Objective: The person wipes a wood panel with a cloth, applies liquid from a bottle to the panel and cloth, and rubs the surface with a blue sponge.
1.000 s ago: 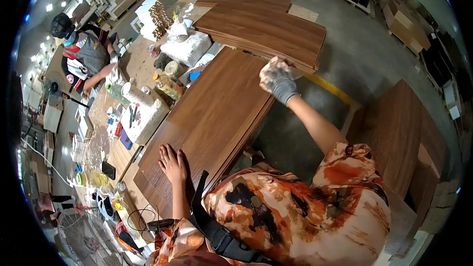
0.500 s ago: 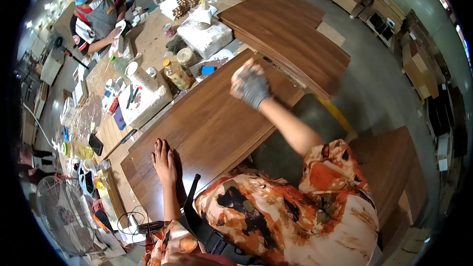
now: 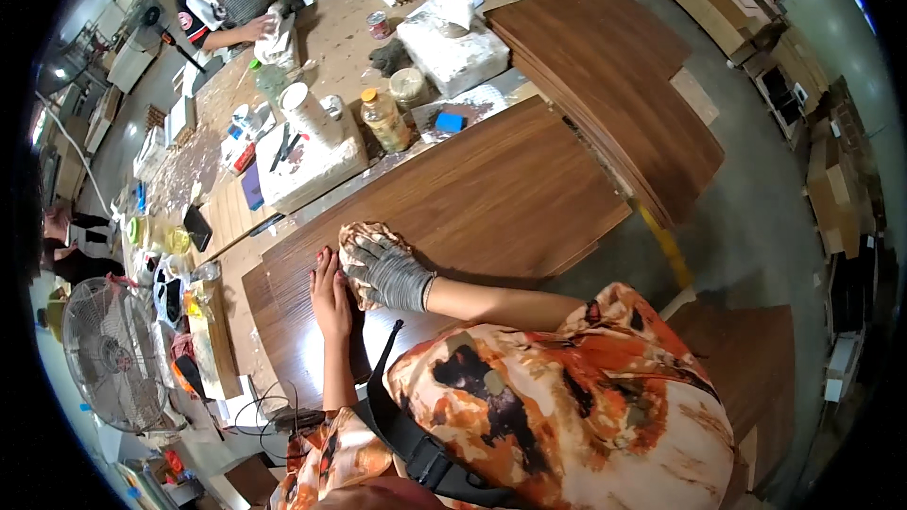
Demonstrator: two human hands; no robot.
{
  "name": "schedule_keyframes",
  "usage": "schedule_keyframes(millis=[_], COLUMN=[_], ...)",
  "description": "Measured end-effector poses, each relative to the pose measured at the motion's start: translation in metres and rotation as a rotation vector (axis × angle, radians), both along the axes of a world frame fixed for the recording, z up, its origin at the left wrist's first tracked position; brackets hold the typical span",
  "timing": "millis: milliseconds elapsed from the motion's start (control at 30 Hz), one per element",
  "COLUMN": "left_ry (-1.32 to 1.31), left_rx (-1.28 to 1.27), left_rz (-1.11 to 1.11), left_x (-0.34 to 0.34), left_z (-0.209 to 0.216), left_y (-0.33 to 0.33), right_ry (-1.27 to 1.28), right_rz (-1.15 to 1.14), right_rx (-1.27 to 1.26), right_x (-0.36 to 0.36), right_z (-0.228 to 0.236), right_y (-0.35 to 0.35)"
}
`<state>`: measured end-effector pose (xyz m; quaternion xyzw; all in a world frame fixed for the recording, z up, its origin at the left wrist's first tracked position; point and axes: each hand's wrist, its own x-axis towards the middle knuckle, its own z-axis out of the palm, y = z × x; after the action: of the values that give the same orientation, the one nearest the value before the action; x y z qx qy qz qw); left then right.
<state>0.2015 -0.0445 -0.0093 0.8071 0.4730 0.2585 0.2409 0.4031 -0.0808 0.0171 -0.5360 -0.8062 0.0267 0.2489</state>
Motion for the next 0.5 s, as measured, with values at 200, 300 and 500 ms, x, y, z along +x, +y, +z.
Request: schedule_keyframes(millis=[200,300,500], left_ry=[-0.025,-0.392,-0.572], left_rx=[-0.047,-0.767,-0.308], left_rz=[-0.046,-0.121,-0.300], left_x=[-0.008,-0.057,-0.231], left_z=[-0.003,0.046,0.257], left_y=[-0.005,-0.003,-0.069], right_ry=[-0.696,-0.275,0.078], right_rz=[-0.511,-0.688,-0.757], right_rx=[0.239,0.203,0.028], right_x=[0.190,0.334,0.412], right_z=[-0.040,-0.073,-0.155], right_y=[0.051,0.060,0.079])
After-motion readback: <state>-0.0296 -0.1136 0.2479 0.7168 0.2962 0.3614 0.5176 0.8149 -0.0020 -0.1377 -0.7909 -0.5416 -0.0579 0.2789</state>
